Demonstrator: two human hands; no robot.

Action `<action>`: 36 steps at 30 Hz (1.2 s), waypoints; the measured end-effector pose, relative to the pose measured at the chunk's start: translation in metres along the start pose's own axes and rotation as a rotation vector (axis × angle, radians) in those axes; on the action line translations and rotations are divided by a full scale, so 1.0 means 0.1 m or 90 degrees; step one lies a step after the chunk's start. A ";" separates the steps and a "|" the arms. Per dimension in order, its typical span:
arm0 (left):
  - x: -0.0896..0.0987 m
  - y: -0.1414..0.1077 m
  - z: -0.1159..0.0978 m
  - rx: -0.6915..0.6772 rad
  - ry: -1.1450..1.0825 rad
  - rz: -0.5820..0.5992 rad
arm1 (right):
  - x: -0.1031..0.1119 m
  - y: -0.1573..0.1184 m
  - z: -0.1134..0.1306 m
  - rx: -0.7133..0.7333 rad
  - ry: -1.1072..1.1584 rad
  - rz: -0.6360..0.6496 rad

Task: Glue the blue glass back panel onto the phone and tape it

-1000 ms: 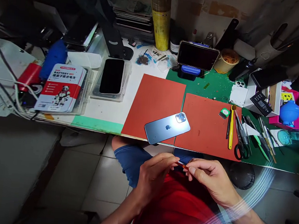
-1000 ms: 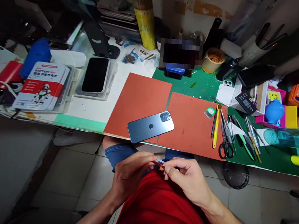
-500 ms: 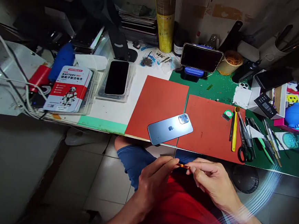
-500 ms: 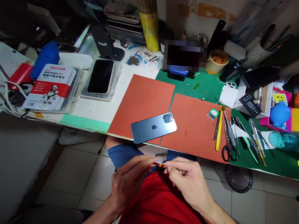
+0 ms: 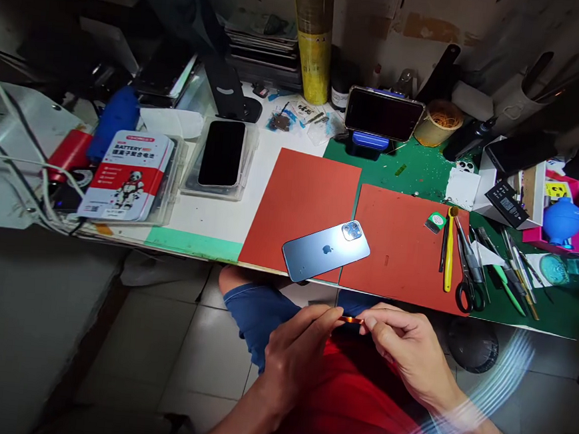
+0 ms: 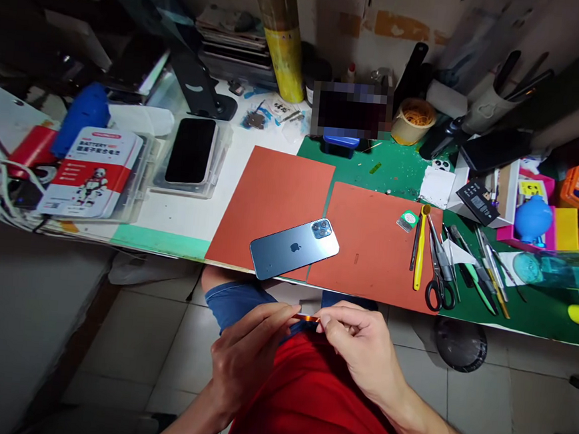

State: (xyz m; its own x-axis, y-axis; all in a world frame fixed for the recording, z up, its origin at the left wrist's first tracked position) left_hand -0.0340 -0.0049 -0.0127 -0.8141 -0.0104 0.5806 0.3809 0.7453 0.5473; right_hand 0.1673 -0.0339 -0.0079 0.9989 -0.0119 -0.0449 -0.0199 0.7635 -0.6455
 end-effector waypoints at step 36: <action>0.03 -0.05 -0.07 -0.006 0.036 0.020 | 0.00 -0.01 0.05 0.033 -0.004 -0.011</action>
State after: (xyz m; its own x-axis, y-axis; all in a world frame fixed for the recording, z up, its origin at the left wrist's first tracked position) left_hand -0.0353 -0.0136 -0.0099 -0.7759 -0.0247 0.6304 0.4105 0.7391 0.5341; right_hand 0.1679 -0.0315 -0.0028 0.9994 -0.0206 -0.0293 -0.0013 0.7958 -0.6056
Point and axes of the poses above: each hand's wrist, its own y-axis towards the middle knuckle, its own x-axis out of the back of the hand, z = x × y, the point moved 2 cm from there along y, towards the middle knuckle, and after that the axes turned 9 degrees about -x, right-handed, at the moved point
